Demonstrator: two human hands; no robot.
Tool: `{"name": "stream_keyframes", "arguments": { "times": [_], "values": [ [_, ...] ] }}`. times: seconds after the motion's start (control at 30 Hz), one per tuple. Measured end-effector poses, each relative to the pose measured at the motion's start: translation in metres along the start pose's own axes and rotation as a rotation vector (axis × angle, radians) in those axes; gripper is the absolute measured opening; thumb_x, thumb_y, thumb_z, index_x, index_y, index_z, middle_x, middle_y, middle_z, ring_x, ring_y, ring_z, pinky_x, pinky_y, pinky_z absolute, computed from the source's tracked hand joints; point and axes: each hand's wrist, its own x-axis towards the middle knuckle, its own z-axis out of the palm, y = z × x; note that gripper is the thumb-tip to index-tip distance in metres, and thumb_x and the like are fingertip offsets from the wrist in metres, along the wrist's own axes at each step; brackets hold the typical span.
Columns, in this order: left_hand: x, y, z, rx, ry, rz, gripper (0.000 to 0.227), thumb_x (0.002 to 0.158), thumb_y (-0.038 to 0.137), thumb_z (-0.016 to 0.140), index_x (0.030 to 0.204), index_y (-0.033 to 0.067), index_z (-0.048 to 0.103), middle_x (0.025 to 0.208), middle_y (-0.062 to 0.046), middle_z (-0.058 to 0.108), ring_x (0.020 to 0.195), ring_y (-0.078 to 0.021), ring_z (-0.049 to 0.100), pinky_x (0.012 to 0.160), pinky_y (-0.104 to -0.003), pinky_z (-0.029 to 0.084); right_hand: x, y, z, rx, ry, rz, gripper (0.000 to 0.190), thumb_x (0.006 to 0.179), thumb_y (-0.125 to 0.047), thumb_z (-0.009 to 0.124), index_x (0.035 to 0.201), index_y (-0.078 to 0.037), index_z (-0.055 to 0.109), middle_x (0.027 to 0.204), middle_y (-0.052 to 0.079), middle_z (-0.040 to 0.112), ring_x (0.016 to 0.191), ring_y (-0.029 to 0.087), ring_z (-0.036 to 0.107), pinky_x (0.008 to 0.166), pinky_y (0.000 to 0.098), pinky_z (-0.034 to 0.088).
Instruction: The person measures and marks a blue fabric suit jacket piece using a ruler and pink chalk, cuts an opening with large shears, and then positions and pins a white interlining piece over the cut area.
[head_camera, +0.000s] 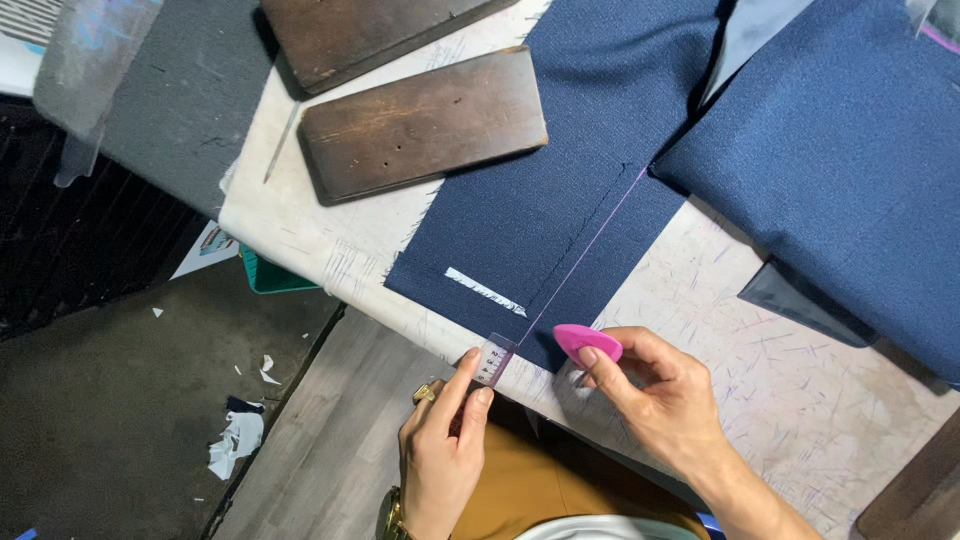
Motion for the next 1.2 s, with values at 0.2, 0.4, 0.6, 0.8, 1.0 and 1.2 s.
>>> {"name": "stream_keyframes", "arguments": {
  "times": [0.2,0.4,0.6,0.8,1.0,1.2],
  "values": [
    [-0.001,0.000,0.002,0.004,0.004,-0.011,0.037,0.095,0.016,0.069,0.132,0.0149,0.067,0.104,-0.001,0.079,0.075,-0.0226,0.069,0.072,-0.035,0.054,-0.001,-0.013,0.001,-0.168,-0.004,0.024,0.017,0.088,-0.023,0.077,0.101,-0.014,0.083,0.075,-0.003,0.083,0.065,0.004,0.077,0.068,0.0169,0.059],
    [-0.002,-0.003,0.006,0.022,0.005,-0.009,0.038,0.095,0.017,0.069,0.132,0.0142,0.067,0.109,-0.003,0.079,0.080,-0.0244,0.071,0.074,-0.036,0.054,-0.001,-0.009,0.000,-0.115,-0.006,0.004,0.018,0.088,-0.020,0.076,0.102,-0.012,0.082,0.080,-0.001,0.083,0.066,0.004,0.076,0.068,0.0171,0.059],
    [-0.002,-0.002,0.005,0.033,-0.013,-0.025,0.038,0.095,0.019,0.069,0.133,0.0146,0.067,0.099,-0.001,0.078,0.076,-0.0235,0.069,0.071,-0.037,0.053,0.001,-0.016,-0.002,-0.164,-0.063,-0.100,0.018,0.091,-0.021,0.073,0.103,-0.014,0.083,0.084,-0.004,0.080,0.067,0.003,0.071,0.068,0.0170,0.056],
    [-0.002,-0.002,0.004,0.048,-0.015,-0.047,0.039,0.095,0.020,0.070,0.133,0.0174,0.067,0.099,-0.002,0.077,0.079,-0.0251,0.069,0.071,-0.037,0.053,0.003,-0.016,0.000,-0.236,-0.073,-0.207,0.019,0.094,-0.022,0.069,0.107,-0.014,0.081,0.087,-0.005,0.079,0.068,0.003,0.063,0.063,0.0195,0.049],
    [-0.006,-0.003,0.009,0.112,0.004,-0.054,0.039,0.095,0.021,0.070,0.134,0.0198,0.067,0.089,-0.004,0.071,0.073,-0.0288,0.066,0.065,-0.041,0.051,0.014,-0.036,0.012,-0.308,-0.197,-0.610,0.017,0.098,-0.015,0.064,0.105,-0.001,0.071,0.094,0.007,0.074,0.082,0.020,0.068,0.078,0.0317,0.055],
    [-0.005,0.000,0.006,0.141,0.001,-0.014,0.040,0.098,0.022,0.067,0.137,0.0194,0.065,0.085,-0.004,0.066,0.072,-0.0292,0.064,0.067,-0.042,0.049,0.024,-0.048,0.024,-0.365,-0.260,-0.717,0.021,0.101,-0.016,0.061,0.110,0.003,0.067,0.094,0.012,0.069,0.080,0.027,0.062,0.074,0.0365,0.052]
  ]
}}
